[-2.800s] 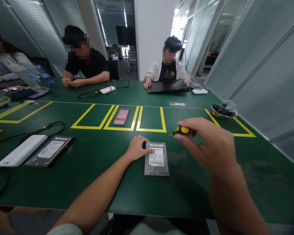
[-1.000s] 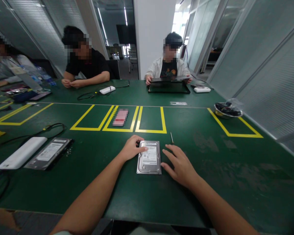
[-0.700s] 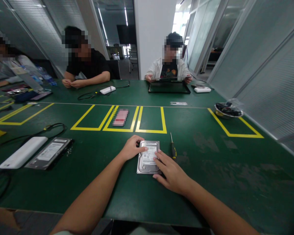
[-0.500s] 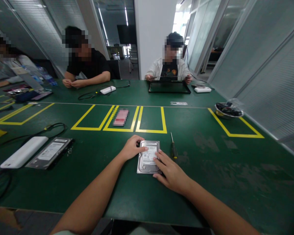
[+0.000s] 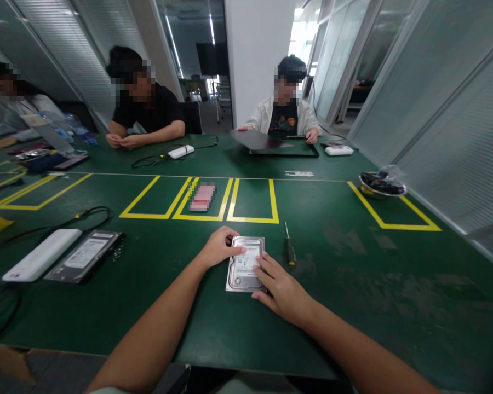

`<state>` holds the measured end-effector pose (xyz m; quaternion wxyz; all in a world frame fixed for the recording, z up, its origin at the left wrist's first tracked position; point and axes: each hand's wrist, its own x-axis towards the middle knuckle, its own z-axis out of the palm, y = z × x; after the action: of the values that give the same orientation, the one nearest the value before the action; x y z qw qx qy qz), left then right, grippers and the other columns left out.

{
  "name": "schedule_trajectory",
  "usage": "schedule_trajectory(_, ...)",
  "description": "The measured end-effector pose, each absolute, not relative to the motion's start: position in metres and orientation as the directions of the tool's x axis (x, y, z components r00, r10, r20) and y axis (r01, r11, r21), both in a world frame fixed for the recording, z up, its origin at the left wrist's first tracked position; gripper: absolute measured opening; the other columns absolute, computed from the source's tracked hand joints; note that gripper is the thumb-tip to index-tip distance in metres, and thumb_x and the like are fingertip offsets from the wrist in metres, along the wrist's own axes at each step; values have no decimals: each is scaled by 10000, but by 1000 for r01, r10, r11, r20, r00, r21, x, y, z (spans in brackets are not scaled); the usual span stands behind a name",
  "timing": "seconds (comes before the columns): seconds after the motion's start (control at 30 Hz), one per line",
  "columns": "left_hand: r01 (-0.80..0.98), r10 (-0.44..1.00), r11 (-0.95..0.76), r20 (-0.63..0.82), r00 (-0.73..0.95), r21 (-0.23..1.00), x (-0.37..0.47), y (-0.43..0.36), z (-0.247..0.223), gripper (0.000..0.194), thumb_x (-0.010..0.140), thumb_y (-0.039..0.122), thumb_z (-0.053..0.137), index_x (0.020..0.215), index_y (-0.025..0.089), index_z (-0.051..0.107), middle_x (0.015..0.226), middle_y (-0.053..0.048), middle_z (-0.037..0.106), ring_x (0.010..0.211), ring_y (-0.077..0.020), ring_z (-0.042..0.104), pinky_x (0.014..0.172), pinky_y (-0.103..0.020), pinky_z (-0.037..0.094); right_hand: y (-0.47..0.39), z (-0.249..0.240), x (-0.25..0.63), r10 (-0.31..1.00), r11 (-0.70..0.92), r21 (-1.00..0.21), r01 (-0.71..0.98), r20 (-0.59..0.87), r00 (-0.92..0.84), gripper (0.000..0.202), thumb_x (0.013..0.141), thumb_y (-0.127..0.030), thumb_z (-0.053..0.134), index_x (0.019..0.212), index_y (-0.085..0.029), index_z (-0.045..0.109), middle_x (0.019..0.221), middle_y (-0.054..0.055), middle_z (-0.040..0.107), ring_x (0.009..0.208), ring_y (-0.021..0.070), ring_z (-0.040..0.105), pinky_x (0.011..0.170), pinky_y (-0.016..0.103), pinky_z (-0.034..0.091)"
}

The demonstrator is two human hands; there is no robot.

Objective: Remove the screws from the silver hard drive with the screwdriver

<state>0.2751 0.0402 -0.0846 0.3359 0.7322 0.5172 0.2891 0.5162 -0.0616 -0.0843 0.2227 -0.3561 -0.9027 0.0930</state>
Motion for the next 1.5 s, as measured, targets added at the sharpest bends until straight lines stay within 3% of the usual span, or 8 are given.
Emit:
schedule_trajectory(0.33,516,956,-194,43,291,834,271,39,-85,602,647,504,812,1084,131,633,1116,-104,601,944,-212,648,858,-378,558,-63,-83,514,692,722,-326,610,333,-641,553,858,-329,686,1321,-51,567,1415,233,511,1404,366,375,1119,517,420)
schedule_trajectory(0.47,609,965,-237,109,239,757,264,32,-72,575,732,531,734,1148,149,623,1188,-116,576,1014,-235,630,863,-392,564,-63,-82,516,687,727,-335,600,344,-640,548,866,-342,673,1330,-72,561,1413,226,512,1404,358,374,1116,529,420)
schedule_trajectory(0.7,865,974,-124,227,12,486,207,6,-45,540,846,554,576,1197,146,608,1136,-111,639,972,-239,632,800,-357,538,-63,-82,516,688,725,-341,598,332,-645,555,880,-341,646,1346,-58,541,1420,227,502,1415,355,352,1136,522,393)
schedule_trajectory(0.87,966,957,167,204,-207,196,139,-19,-45,513,896,516,456,1158,112,632,1065,-156,669,963,-291,636,861,-392,499,-64,-82,517,685,728,-347,592,334,-647,544,889,-328,629,1350,-55,531,1428,220,492,1425,347,334,1148,513,379)
schedule_trajectory(0.97,943,924,329,217,-313,-41,105,-36,-49,530,921,446,392,1209,53,600,1152,-239,620,1109,-364,573,909,-433,467,-64,-80,517,687,726,-360,586,335,-645,535,889,-320,626,1352,-71,528,1426,215,495,1425,342,337,1143,517,386)
schedule_trajectory(1.03,887,885,449,192,-424,-109,89,-46,-52,513,928,408,356,1236,58,572,1180,-243,602,1076,-380,578,848,-441,481,-64,-80,517,688,724,-367,583,336,-643,534,889,-321,626,1353,-77,526,1426,216,495,1424,342,337,1141,521,387)
schedule_trajectory(1.17,851,861,509,87,-501,-129,69,-56,-59,500,935,384,307,1230,76,568,1184,-241,597,1057,-385,588,766,-413,492,-64,-80,517,687,725,-372,579,340,-642,533,884,-319,633,1345,-74,532,1423,220,496,1424,340,337,1146,517,380)
schedule_trajectory(1.5,828,837,545,35,-546,-127,60,-49,-61,464,885,393,360,1112,119,657,1167,-235,652,967,-388,629,654,-401,491,-64,-79,518,695,717,-377,586,321,-644,543,883,-321,630,1362,-90,519,1435,200,488,1428,332,331,1155,509,370)
